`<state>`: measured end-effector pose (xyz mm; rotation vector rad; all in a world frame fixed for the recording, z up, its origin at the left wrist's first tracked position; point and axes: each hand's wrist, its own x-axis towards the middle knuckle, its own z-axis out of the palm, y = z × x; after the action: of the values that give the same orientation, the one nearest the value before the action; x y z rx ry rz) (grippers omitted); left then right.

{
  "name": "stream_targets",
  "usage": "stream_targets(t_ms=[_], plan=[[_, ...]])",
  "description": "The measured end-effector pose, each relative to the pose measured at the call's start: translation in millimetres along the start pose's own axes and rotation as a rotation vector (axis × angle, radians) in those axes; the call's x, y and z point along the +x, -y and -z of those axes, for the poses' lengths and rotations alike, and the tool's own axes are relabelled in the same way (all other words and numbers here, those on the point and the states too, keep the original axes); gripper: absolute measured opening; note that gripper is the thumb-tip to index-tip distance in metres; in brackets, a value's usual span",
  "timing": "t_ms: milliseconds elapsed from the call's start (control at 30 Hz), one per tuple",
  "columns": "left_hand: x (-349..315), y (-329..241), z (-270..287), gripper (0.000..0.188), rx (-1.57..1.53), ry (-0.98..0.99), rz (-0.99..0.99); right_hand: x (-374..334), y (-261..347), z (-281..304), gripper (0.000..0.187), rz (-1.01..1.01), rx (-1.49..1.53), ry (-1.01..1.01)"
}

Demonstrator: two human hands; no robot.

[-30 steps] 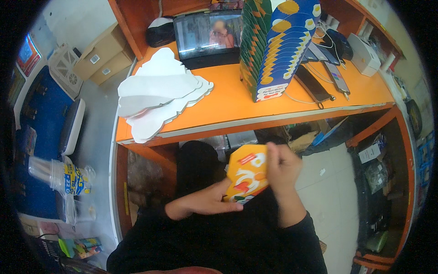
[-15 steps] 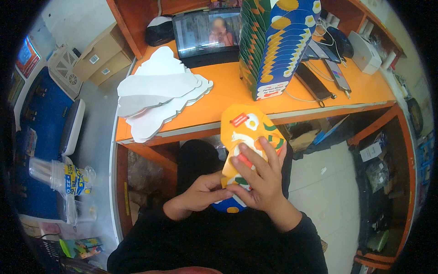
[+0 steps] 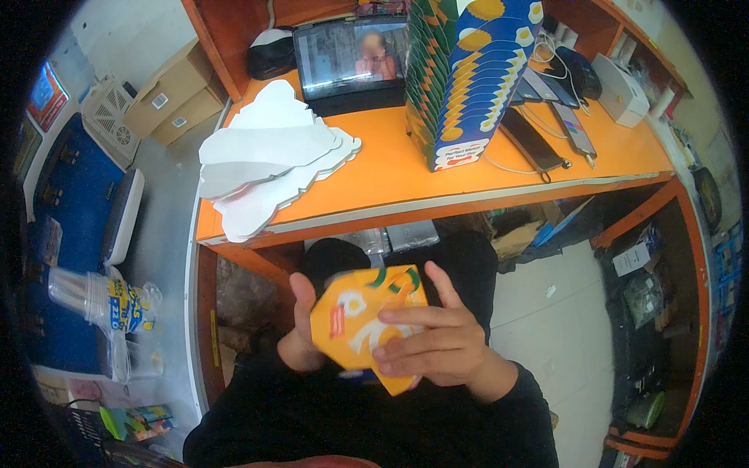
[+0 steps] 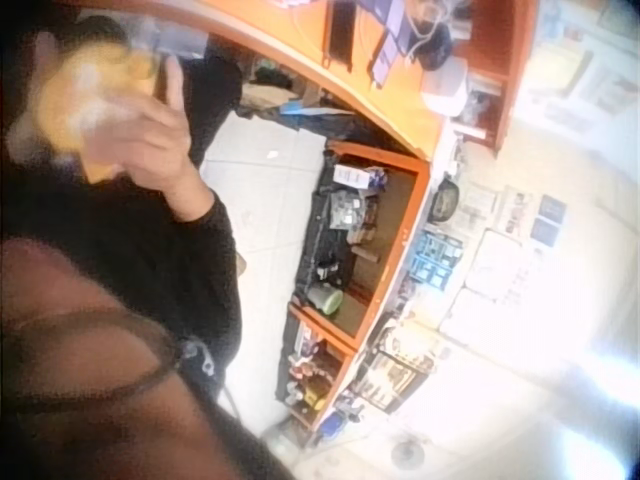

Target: The person folds and assembles small colorful paper boxes one at a time, pressing the edges and tucking flaps to form the shape. They repeatedly pick up a flat piece, fold it into a box, and place the finished box into a stack on the desk.

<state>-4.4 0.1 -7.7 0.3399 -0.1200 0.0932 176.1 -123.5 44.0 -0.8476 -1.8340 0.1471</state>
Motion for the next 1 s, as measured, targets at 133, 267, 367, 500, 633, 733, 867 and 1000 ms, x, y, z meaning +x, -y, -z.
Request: stream_targets(t_ms=[133,267,367,500,633,733,867,1000], plan=[[-12.8,-6.1,1.3,0.061,0.06,-0.134,0.102,2.6,-5.4,5.2,0.016,-0.11,0.149,0.007],[-6.9,-0.1,-13.8,0.055,0.138,-0.235,0.048,-4.4,-16.1,-3.1,0.024,-0.199,0.301,-0.225],[-0.9,-0.5,-19.4,0.053,0.116,-0.247,-0.006,-1.2,-17.0,3.9,0.026,-0.23,0.353,-0.187],[1.7,-7.0,-28.9,0.056,0.301,-0.334,-0.034,-3.8,-23.1,18.8,0.026,-0.407,0.228,-0.074],[3.6,-1.3,-34.7,0.053,0.552,-0.457,-0.071,-2.0,-18.4,21.1,0.025,-0.493,0.096,-0.087],[3.5,5.0,-37.9,0.048,0.665,-0.557,-0.076,0.6,-11.3,13.8,0.021,-0.63,0.076,-0.17],[4.1,11.0,-37.3,0.04,0.75,-0.606,-0.105,-6.5,-14.3,7.1,0.019,-0.685,0.113,-0.257],[3.3,9.9,-33.6,0.04,0.8,-0.546,-0.139,-4.5,-11.1,6.1,0.02,-0.709,0.225,-0.323]])
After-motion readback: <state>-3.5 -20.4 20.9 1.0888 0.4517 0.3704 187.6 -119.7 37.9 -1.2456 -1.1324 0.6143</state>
